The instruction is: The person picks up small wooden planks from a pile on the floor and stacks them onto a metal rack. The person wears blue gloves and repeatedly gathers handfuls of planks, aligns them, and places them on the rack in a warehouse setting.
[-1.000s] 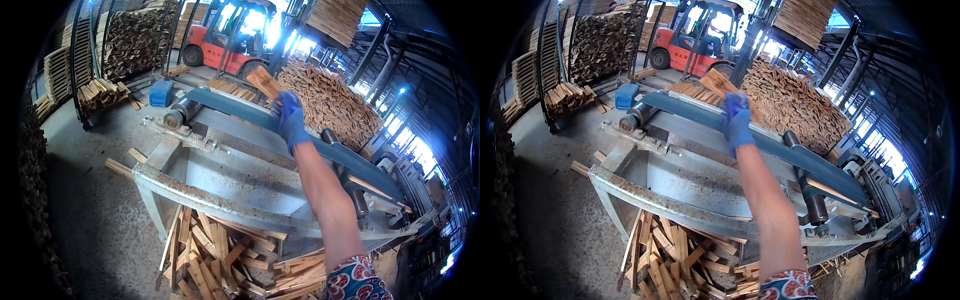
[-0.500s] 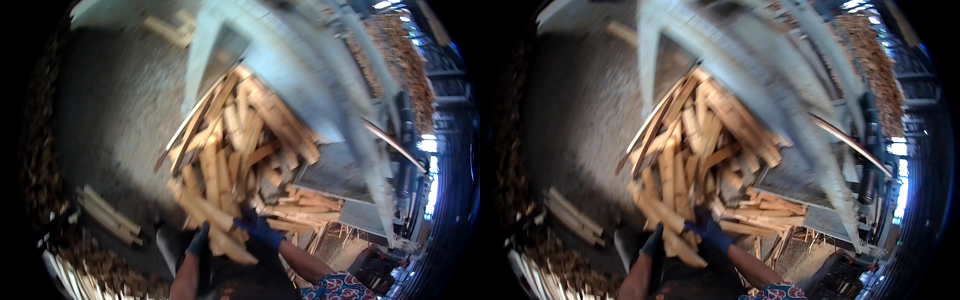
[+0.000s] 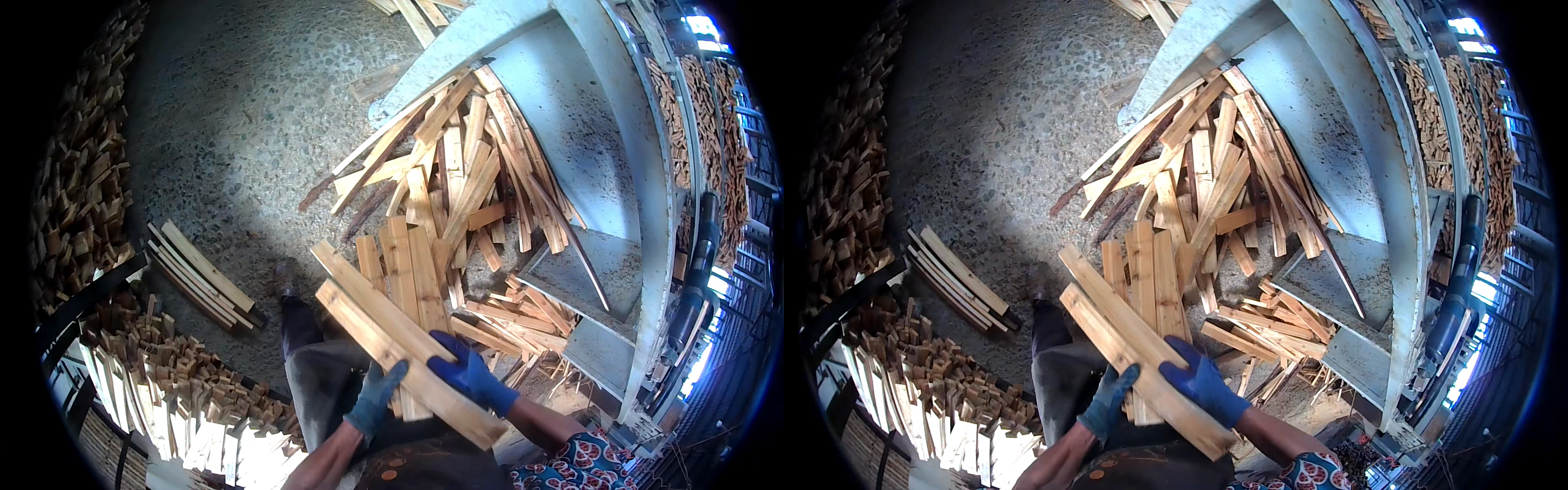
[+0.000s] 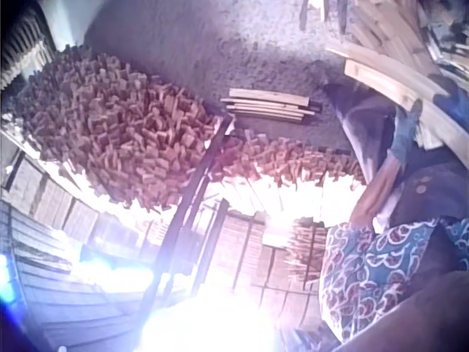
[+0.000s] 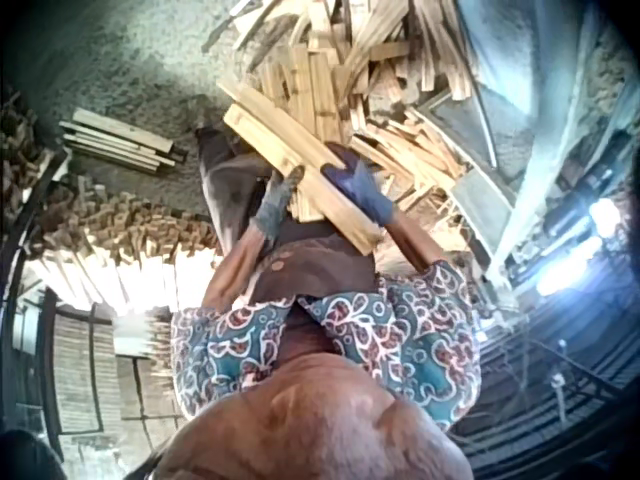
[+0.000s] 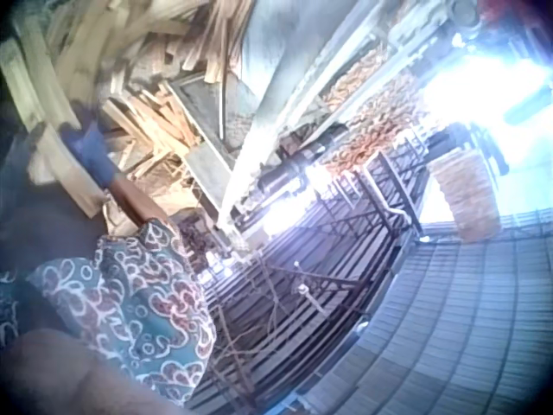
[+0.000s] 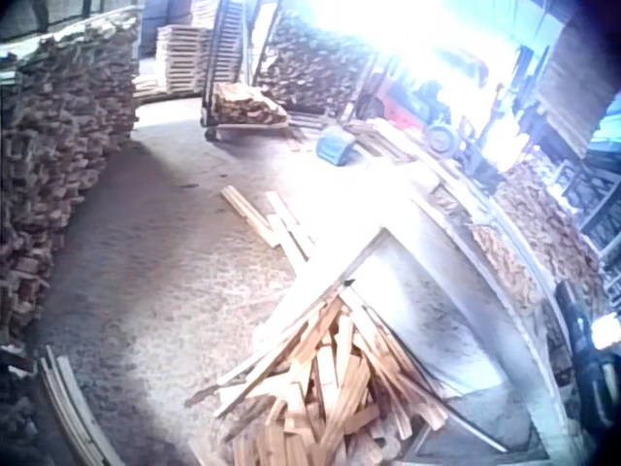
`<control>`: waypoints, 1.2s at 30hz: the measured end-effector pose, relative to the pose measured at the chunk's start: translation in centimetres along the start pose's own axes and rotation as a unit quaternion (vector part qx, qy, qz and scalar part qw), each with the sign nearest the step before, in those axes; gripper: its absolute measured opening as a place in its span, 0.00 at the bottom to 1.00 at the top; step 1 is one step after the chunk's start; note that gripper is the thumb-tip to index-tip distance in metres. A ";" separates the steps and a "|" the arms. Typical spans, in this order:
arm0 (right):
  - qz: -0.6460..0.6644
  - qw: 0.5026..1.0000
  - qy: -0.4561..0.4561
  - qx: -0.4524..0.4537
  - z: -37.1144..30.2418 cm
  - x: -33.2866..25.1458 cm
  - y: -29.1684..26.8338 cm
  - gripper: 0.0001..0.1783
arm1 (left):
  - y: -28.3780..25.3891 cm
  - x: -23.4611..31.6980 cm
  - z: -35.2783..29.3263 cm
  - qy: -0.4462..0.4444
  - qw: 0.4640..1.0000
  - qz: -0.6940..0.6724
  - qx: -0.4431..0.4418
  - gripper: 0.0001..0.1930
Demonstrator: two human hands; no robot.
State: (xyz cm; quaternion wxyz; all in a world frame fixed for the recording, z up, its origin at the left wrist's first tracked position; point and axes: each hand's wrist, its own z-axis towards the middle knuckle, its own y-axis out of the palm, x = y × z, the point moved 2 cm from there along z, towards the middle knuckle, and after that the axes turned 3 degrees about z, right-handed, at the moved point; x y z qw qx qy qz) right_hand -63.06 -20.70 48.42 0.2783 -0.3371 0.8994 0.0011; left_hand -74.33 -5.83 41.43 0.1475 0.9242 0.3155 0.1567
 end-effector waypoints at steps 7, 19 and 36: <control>0.083 0.991 0.094 -0.049 -1.7 -5.0 4.8 0.32 | -3.0 3.6 -5.9 -0.037 0.991 -0.111 0.060 0.20; 0.339 0.889 0.223 -0.214 12.4 -2.6 11.2 0.40 | -12.1 10.4 2.3 -0.058 0.997 -0.011 -0.040 0.27; 0.344 0.874 0.248 -0.237 16.7 -3.3 10.2 0.36 | -10.2 6.2 7.4 -0.101 0.968 -0.204 -0.105 0.25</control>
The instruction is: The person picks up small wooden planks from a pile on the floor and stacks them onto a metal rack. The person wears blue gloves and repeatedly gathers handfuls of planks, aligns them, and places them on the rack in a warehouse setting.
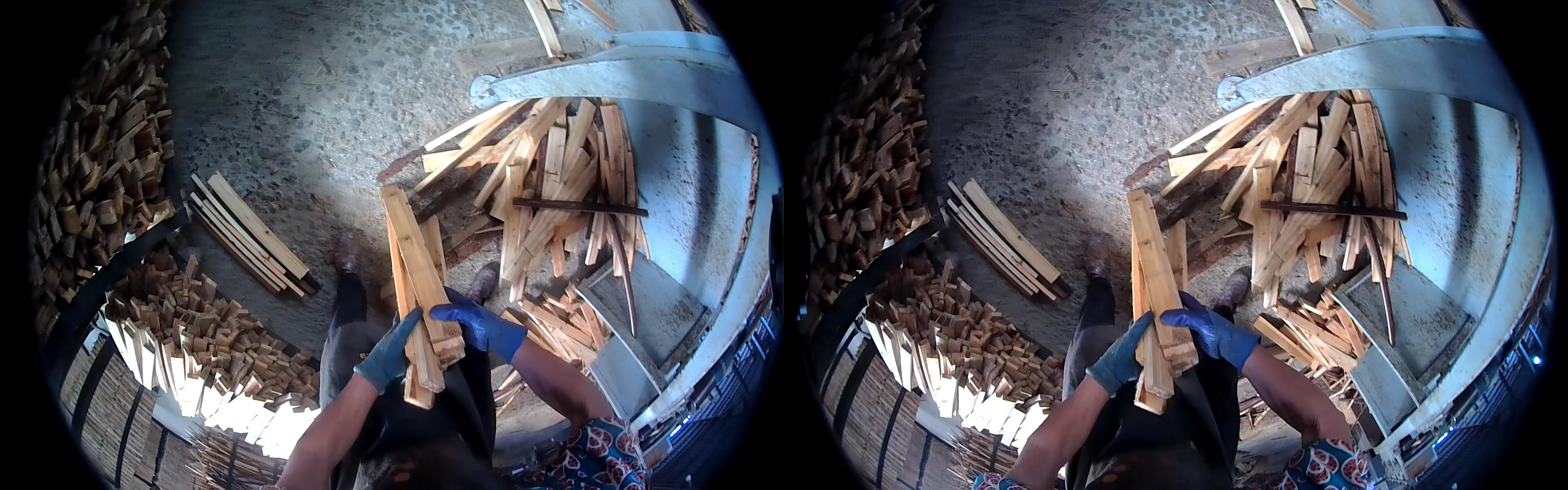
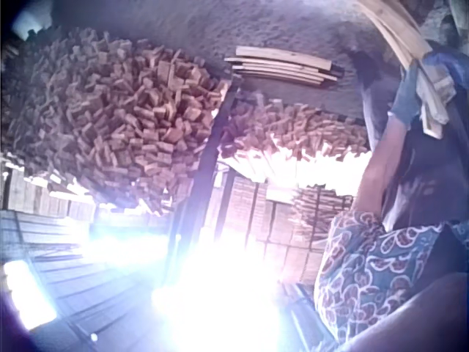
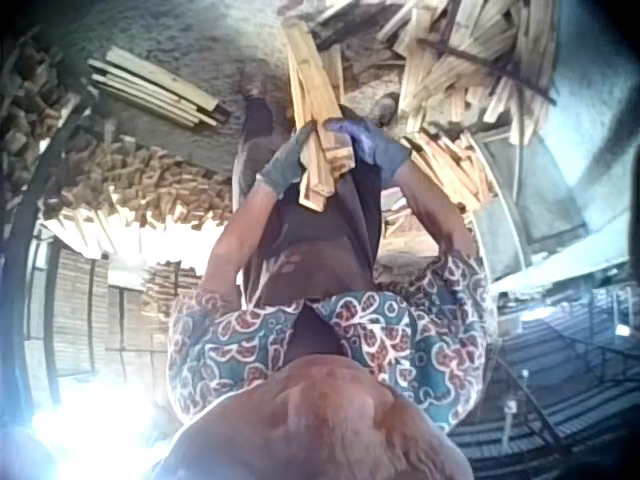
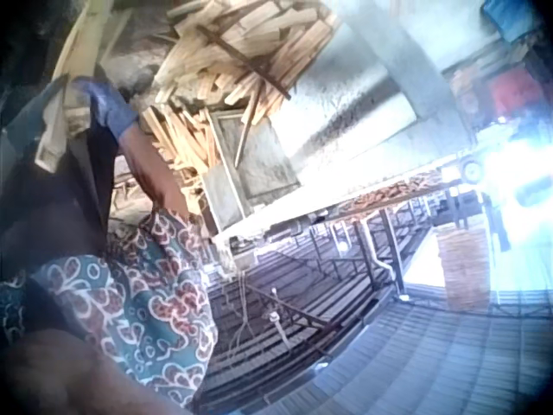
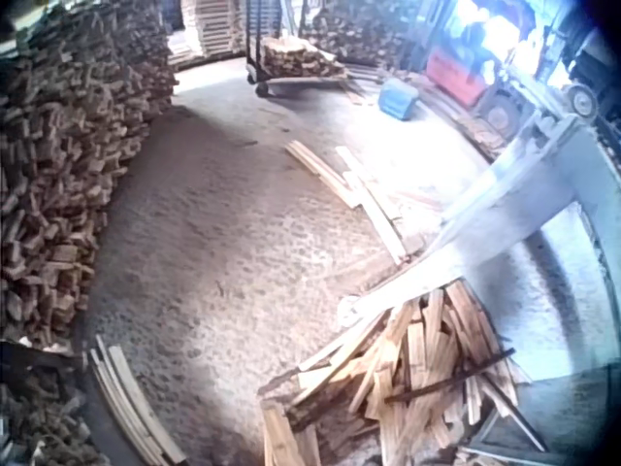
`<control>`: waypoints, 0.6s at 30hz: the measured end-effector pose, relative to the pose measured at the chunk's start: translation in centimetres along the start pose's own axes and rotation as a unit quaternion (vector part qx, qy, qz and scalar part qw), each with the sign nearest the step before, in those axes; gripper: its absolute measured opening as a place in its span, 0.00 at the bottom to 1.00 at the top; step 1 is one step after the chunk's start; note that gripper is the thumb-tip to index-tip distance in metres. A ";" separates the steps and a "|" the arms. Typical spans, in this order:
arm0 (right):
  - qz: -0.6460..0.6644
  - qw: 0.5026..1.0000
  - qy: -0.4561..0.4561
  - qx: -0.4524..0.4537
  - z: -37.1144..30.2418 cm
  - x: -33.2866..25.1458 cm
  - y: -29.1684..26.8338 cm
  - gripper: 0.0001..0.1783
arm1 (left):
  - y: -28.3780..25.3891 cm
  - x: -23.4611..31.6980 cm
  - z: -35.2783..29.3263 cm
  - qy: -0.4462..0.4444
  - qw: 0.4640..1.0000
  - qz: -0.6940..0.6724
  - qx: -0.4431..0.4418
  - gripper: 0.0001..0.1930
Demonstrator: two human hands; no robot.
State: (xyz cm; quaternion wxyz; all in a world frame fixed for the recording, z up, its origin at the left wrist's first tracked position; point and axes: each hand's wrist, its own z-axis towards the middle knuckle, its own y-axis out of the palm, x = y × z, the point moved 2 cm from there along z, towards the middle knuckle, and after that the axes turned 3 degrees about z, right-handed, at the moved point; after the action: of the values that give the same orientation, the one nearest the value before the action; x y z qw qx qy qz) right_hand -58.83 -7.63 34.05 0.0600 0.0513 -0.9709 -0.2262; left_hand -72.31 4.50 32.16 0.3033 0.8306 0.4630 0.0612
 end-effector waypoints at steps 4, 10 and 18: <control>-0.072 0.997 -0.016 0.036 -2.6 1.6 0.8 0.34 | 3.4 1.2 -1.5 -0.075 0.989 -0.124 0.033 0.23; 0.101 0.994 -0.009 0.038 -5.5 5.6 -1.6 0.24 | 2.4 -4.1 -2.0 0.115 0.960 0.244 0.068 0.17; -0.118 0.979 -0.158 0.055 -3.4 9.6 -7.1 0.27 | 4.8 -1.8 -0.8 0.100 0.932 0.272 0.218 0.45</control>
State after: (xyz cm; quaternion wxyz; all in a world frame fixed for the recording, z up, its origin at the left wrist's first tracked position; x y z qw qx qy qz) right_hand -67.35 -16.63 34.85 -0.1242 0.1323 -0.9661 -0.1837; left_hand -70.13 1.52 35.80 0.0393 0.9600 0.2493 0.1216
